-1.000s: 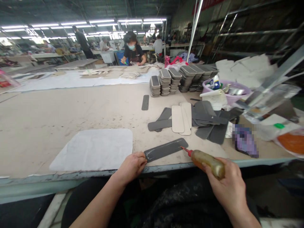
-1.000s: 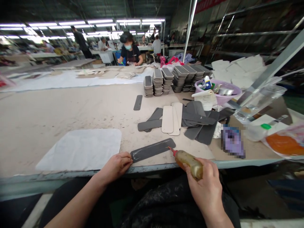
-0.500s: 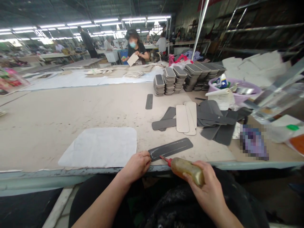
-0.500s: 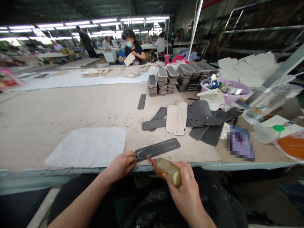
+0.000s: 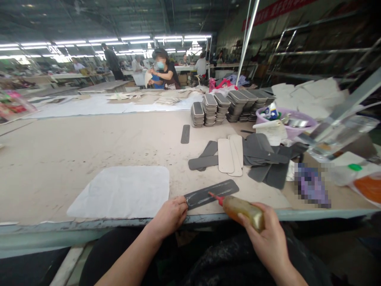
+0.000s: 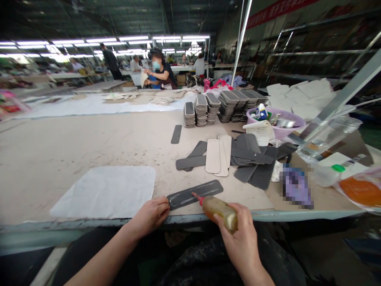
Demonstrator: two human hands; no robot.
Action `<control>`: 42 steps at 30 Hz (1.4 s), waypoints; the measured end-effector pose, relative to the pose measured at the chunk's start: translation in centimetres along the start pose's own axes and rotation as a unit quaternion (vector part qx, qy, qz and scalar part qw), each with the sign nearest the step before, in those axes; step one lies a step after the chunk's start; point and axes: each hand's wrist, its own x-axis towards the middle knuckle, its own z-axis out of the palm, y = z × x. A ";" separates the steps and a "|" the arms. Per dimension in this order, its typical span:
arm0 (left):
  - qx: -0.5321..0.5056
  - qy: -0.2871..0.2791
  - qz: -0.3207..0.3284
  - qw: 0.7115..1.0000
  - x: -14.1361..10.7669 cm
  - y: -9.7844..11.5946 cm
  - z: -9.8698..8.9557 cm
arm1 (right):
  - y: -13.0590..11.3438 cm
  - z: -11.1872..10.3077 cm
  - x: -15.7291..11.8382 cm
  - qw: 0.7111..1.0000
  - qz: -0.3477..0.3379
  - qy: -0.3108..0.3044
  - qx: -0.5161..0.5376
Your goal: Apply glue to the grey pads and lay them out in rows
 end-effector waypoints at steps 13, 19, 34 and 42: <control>-0.013 0.000 -0.012 1.000 0.2 0.1 0.4 | 2.9 -2.1 1.0 0.995 0.015 0.065 -0.080; -0.006 -0.017 -0.031 0.999 0.2 0.0 0.7 | 4.3 -1.9 2.3 0.989 0.058 0.089 -0.100; 0.005 -0.028 -0.034 0.999 0.5 0.2 0.4 | 3.4 -3.2 0.5 0.991 0.084 0.052 -0.087; 0.012 -0.022 -0.022 0.999 0.3 0.2 0.5 | 1.9 -1.6 0.0 0.993 0.117 0.014 0.010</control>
